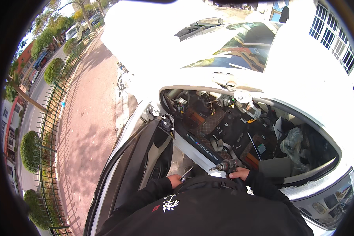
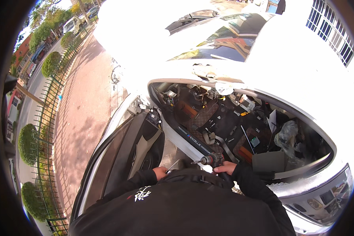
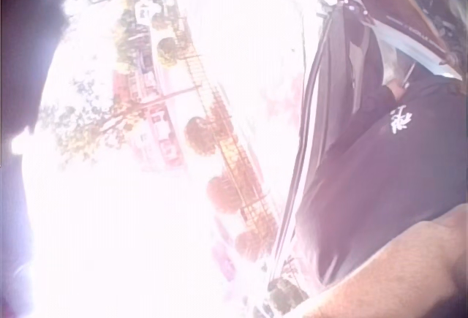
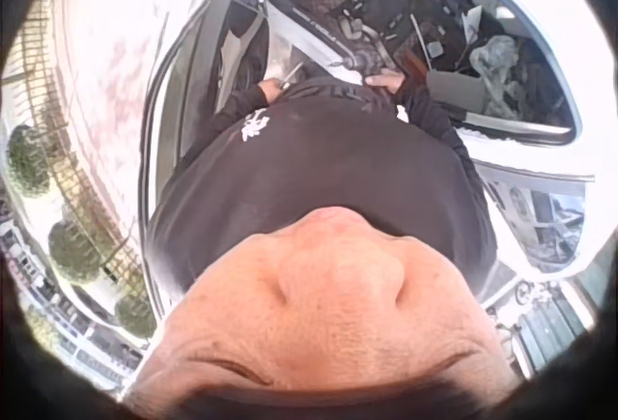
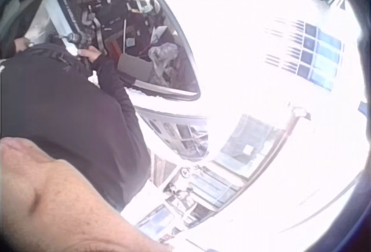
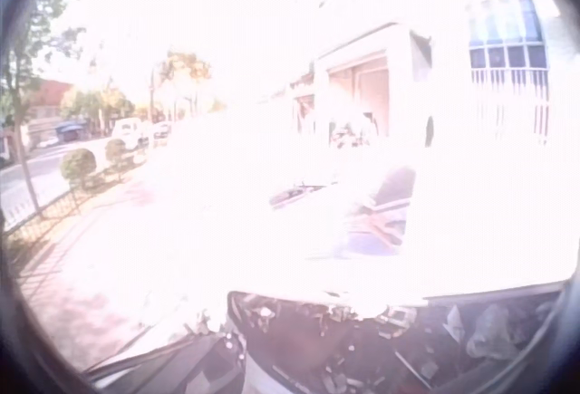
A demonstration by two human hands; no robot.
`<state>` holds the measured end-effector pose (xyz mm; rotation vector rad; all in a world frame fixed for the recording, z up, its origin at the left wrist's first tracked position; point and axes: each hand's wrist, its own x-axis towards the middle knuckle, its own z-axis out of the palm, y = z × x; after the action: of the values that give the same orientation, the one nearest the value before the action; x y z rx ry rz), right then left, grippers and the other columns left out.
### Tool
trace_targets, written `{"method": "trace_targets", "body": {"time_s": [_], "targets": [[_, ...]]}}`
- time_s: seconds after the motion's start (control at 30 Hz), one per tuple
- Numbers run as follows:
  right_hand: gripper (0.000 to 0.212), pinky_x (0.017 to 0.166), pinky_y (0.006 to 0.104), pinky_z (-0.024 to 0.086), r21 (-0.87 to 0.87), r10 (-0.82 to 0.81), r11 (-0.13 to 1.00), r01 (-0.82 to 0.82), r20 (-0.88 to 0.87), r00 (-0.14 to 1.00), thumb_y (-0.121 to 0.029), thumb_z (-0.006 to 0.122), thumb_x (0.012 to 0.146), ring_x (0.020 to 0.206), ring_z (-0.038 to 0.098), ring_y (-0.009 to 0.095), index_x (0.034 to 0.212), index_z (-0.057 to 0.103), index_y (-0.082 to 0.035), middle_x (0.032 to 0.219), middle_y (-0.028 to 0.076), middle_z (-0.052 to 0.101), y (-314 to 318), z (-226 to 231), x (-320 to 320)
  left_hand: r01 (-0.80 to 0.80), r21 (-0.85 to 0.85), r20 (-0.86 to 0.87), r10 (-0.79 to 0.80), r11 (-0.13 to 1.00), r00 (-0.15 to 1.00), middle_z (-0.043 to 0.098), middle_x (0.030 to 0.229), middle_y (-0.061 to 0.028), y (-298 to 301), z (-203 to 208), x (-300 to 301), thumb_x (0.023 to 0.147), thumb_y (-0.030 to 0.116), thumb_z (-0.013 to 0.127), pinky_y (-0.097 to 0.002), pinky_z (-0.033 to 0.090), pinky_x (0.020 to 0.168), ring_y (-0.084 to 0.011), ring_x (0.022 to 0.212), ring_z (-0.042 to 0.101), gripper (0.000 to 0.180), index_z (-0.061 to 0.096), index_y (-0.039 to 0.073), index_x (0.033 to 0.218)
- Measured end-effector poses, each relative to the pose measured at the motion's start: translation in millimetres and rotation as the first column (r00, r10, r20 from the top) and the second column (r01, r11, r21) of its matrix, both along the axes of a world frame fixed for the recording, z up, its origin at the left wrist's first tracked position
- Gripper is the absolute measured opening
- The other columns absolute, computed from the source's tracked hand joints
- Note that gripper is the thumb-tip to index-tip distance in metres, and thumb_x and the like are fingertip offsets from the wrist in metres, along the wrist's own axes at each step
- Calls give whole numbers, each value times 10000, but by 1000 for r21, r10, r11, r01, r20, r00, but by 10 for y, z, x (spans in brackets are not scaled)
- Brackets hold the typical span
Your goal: The person removes a steering column assembly from a white car, walks to a tool chest to select a drill and bit, then returns to the car to use the drill on the steering column area. The person also handles a smartphone briefly while working inside the vehicle.
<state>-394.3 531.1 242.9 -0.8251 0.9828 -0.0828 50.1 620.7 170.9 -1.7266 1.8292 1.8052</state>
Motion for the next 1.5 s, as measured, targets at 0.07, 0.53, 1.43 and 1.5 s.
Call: {"method": "trace_targets", "body": {"time_s": [0.07, 0.53, 1.43, 1.5], "targets": [[523, 935, 342, 591, 279, -49, 959, 52, -18, 999, -320, 792, 979, 1029, 754, 198, 1373, 688, 8, 1187, 95, 781, 263, -251, -299, 49, 13, -61, -48, 999, 997, 814, 985, -210, -84, -70, -34, 884, 476, 801, -447, 583, 904, -322, 959, 791, 438, 833, 81, 1071], [445, 974, 364, 590, -557, 551, 614, -559, -205, 809, -286, 746, 1000, 1115, 747, 222, 1373, 716, -44, 1254, 74, 775, 485, -1796, -1338, -103, 13, -24, 103, 995, 994, 765, 828, -139, -254, -107, -414, 916, 417, 783, -441, 580, 780, -270, 787, 745, 355, 784, 65, 964], [518, 991, 372, 576, 322, -572, 779, 539, 11, 820, -309, 700, 990, 1118, 718, 232, 1391, 647, 14, 1259, 129, 739, 1053, 369, -1470, -35, 288, -320, 131, 957, 939, 729, 903, -4, -795, 522, -612, 987, 213, 798, -338, 542, 795, -93, 847, 626, 255, 754, 7, 1131], [583, 977, 353, 554, 349, -556, 800, 487, 127, 822, -386, 726, 953, 1070, 704, 217, 1370, 655, 15, 1216, 121, 733, 841, 339, -1186, -108, 315, -517, 266, 943, 814, 622, 722, 18, -600, 677, -276, 1039, 224, 720, -293, 431, 535, -91, 572, 549, 164, 721, 61, 1048]]}}
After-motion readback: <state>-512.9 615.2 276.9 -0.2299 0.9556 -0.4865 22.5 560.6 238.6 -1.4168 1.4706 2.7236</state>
